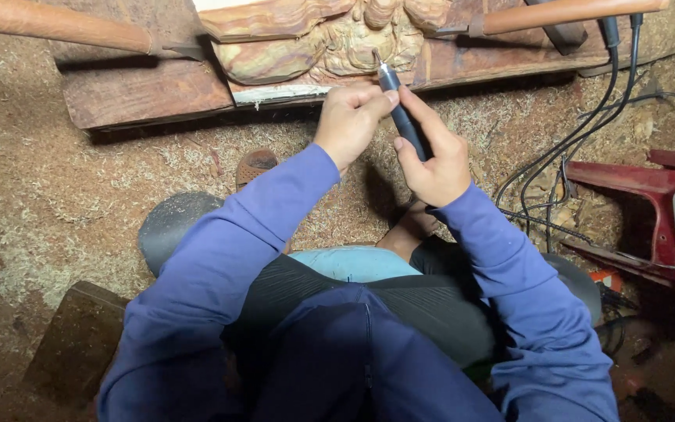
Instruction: Using a rotary tool to carve intricate details into a wooden figure.
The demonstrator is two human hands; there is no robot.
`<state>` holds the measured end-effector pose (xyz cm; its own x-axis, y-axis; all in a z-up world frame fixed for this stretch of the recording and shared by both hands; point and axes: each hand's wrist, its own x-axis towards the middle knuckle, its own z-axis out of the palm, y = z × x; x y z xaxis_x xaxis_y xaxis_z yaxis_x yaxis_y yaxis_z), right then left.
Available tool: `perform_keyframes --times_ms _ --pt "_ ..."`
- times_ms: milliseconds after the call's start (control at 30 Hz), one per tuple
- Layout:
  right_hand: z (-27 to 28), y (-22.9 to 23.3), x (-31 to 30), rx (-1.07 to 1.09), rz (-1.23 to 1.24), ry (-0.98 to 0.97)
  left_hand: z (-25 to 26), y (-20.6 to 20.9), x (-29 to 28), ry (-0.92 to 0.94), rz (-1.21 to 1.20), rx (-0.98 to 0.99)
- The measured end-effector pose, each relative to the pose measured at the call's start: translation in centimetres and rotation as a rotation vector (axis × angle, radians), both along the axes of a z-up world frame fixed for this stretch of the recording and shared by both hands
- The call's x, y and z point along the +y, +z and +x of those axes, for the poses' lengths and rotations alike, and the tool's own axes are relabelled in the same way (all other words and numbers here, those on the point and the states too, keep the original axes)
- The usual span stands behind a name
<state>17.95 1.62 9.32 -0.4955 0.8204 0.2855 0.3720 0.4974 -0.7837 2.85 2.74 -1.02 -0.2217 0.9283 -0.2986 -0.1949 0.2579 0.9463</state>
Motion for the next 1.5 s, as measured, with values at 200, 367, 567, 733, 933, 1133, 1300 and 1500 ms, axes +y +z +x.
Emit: perform_keyframes --times_ms 200,367,567,733,933,1133,1300,1500 --pt "-1.0 -0.8 -0.8 -0.014 -0.106 -0.043 -1.6 5.5 -0.4 -0.022 0.063 -0.010" --pt "-0.7 -1.5 -0.9 0.002 -0.102 -0.103 -0.8 5.5 0.1 -0.077 0.059 0.077" --pt "-0.5 -1.6 -0.6 0.028 -0.113 -0.074 -0.9 6.2 0.0 -0.044 0.047 0.087" --pt "-0.5 -1.8 -0.5 0.025 -0.113 -0.085 -0.5 5.9 0.2 -0.028 0.064 0.108" --pt "-0.5 -2.4 -0.4 0.057 -0.120 -0.113 0.1 5.5 0.5 -0.047 0.115 0.234" --pt "-0.3 -3.8 -2.7 0.072 -0.100 -0.159 0.1 5.8 -0.3 -0.132 0.035 0.352" --pt "-0.7 -6.9 -5.2 0.240 -0.141 -0.244 1.8 4.6 -3.3 -0.221 -0.150 -0.006" --pt "-0.5 -11.2 -4.7 0.283 0.034 -0.195 -0.1 3.0 -3.5 -0.260 -0.148 0.310"
